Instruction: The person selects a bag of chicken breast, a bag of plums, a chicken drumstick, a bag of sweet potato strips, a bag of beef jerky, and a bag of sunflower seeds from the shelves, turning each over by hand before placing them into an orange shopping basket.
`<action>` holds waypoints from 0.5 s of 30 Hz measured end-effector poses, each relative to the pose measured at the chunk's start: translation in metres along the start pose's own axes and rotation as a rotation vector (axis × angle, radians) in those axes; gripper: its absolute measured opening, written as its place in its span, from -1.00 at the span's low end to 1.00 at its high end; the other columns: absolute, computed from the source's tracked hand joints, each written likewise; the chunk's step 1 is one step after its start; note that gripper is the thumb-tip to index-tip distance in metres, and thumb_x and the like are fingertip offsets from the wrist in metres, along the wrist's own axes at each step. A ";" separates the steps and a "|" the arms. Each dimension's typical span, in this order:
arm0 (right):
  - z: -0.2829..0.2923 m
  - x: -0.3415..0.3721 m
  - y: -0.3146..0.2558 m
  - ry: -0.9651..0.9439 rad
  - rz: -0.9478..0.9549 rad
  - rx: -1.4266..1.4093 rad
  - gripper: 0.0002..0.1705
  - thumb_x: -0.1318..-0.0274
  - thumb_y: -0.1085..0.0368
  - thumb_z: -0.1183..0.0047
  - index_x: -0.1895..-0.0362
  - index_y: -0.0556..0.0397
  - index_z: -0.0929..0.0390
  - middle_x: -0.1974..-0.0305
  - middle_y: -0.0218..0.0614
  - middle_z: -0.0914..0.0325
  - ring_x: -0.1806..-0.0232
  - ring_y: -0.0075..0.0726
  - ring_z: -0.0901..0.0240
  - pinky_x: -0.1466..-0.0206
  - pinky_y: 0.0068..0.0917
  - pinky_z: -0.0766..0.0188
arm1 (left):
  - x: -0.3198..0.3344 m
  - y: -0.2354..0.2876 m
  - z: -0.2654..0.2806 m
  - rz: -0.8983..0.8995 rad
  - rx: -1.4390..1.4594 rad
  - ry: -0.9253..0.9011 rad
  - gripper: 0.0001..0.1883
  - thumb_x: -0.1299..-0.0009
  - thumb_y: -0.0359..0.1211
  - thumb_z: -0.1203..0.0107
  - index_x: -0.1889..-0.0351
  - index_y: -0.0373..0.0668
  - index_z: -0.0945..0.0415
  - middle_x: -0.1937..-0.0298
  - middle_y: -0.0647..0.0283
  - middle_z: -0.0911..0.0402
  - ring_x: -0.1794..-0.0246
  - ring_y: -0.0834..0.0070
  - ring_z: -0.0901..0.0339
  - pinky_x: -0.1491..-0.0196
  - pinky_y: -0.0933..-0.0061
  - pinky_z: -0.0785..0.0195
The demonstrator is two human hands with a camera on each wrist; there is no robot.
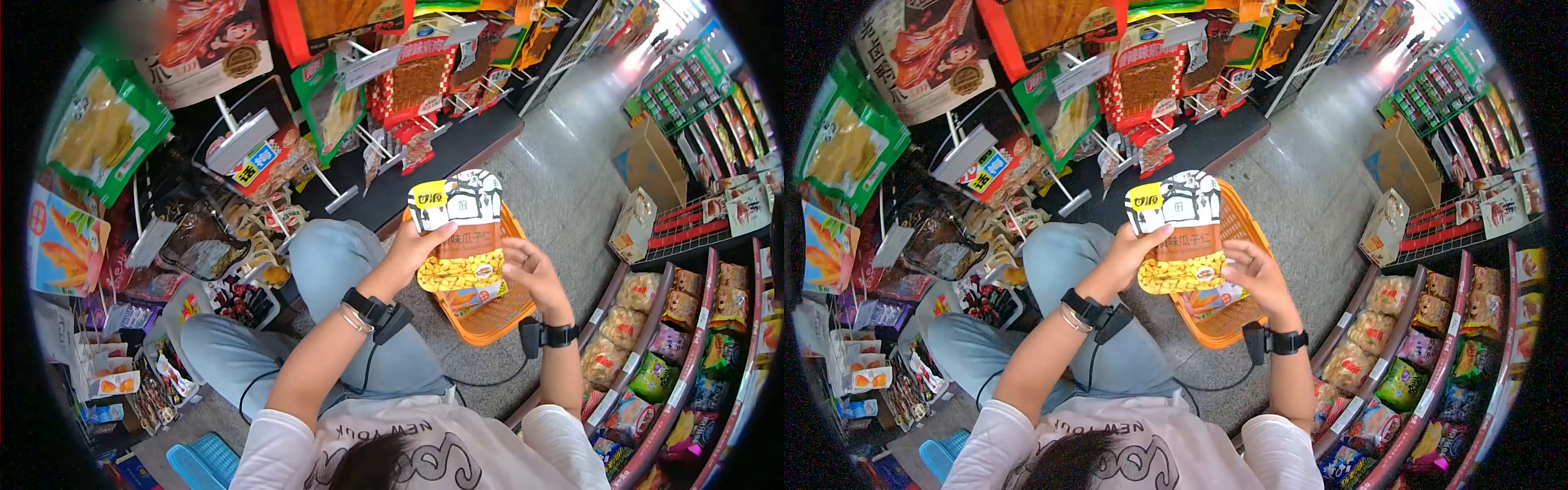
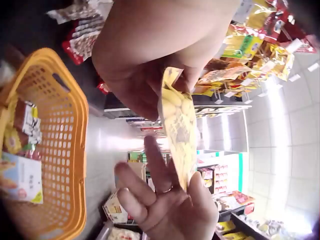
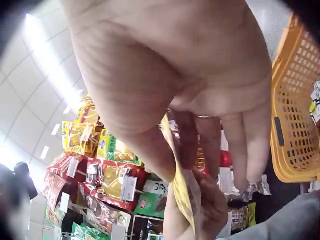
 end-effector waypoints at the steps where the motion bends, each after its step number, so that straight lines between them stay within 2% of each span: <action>1: -0.002 -0.002 -0.011 0.004 0.012 0.017 -0.42 -0.04 0.44 -0.16 -0.18 0.20 -0.28 -0.05 -0.28 -0.45 -0.03 -0.45 -0.41 -0.07 -0.50 -0.37 | 0.005 0.010 -0.001 -0.010 -0.024 -0.014 -0.61 -0.32 -0.34 -0.18 -0.07 -0.25 -0.41 -0.01 0.28 -0.55 0.00 0.58 -0.47 -0.07 0.52 -0.32; 5: -0.057 -0.012 -0.034 -0.087 0.136 0.010 -0.52 -0.04 0.48 -0.16 -0.08 0.23 -0.37 -0.02 -0.18 -0.48 -0.04 -0.42 -0.42 -0.10 -0.49 -0.39 | 0.025 0.027 -0.002 -0.015 -0.216 -0.057 -0.66 -0.32 -0.34 -0.17 -0.01 -0.27 -0.47 0.06 0.28 -0.59 0.08 0.60 -0.50 -0.02 0.52 -0.35; 6: -0.059 -0.014 -0.023 -0.053 0.108 0.105 -0.55 -0.04 0.48 -0.16 -0.06 0.23 -0.40 0.01 -0.24 -0.51 -0.01 -0.46 -0.43 -0.06 -0.50 -0.39 | 0.032 0.034 -0.005 -0.051 -0.242 -0.070 -0.67 -0.33 -0.33 -0.16 -0.01 -0.27 -0.48 0.07 0.28 -0.59 0.10 0.62 -0.50 0.01 0.53 -0.36; 7: -0.070 -0.016 -0.024 -0.018 0.156 0.097 -0.59 -0.04 0.47 -0.17 -0.03 0.22 -0.44 0.06 -0.31 -0.54 0.03 -0.50 -0.45 -0.03 -0.51 -0.39 | 0.036 0.036 -0.002 -0.061 -0.246 -0.053 -0.67 -0.34 -0.32 -0.16 -0.01 -0.28 -0.48 0.07 0.28 -0.59 0.09 0.62 -0.50 0.01 0.53 -0.36; 9: -0.085 -0.017 -0.023 0.015 0.226 0.092 -0.61 -0.05 0.45 -0.17 -0.01 0.22 -0.46 0.05 -0.32 -0.54 0.05 -0.51 -0.45 -0.04 -0.50 -0.39 | 0.046 0.042 0.006 -0.082 -0.255 -0.014 -0.67 -0.35 -0.32 -0.15 -0.01 -0.29 -0.47 0.07 0.28 -0.59 0.09 0.62 -0.50 0.02 0.53 -0.36; 10: -0.090 -0.018 -0.018 0.020 0.213 0.072 -0.61 -0.04 0.45 -0.17 0.00 0.22 -0.47 0.05 -0.32 -0.54 0.05 -0.51 -0.46 -0.04 -0.51 -0.38 | 0.050 0.049 0.009 -0.128 -0.234 0.006 -0.67 -0.36 -0.30 -0.14 0.00 -0.30 -0.47 0.08 0.28 -0.60 0.10 0.62 -0.50 0.02 0.54 -0.37; 13: -0.103 -0.018 -0.010 0.035 0.183 0.031 -0.63 -0.04 0.45 -0.17 0.02 0.21 -0.48 0.06 -0.33 -0.55 0.07 -0.51 -0.46 -0.04 -0.51 -0.38 | 0.064 0.056 0.019 -0.087 -0.264 0.054 -0.66 -0.37 -0.27 -0.12 -0.01 -0.29 -0.48 0.07 0.29 -0.60 0.12 0.64 -0.50 0.04 0.55 -0.35; 15: -0.111 -0.017 -0.010 0.038 0.184 0.035 -0.63 -0.04 0.47 -0.16 0.01 0.21 -0.47 0.07 -0.32 -0.55 0.08 -0.50 -0.47 -0.04 -0.51 -0.39 | 0.069 0.061 0.029 -0.141 -0.266 0.091 -0.68 -0.34 -0.32 -0.15 0.02 -0.30 -0.48 0.10 0.30 -0.60 0.15 0.63 -0.51 0.06 0.56 -0.37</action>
Point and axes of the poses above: each hand's wrist, its own x-axis away from the middle knuckle, its own z-axis out of the back of the hand, y = z × x, the point moved 10 cm from there along -x, towards the middle knuckle
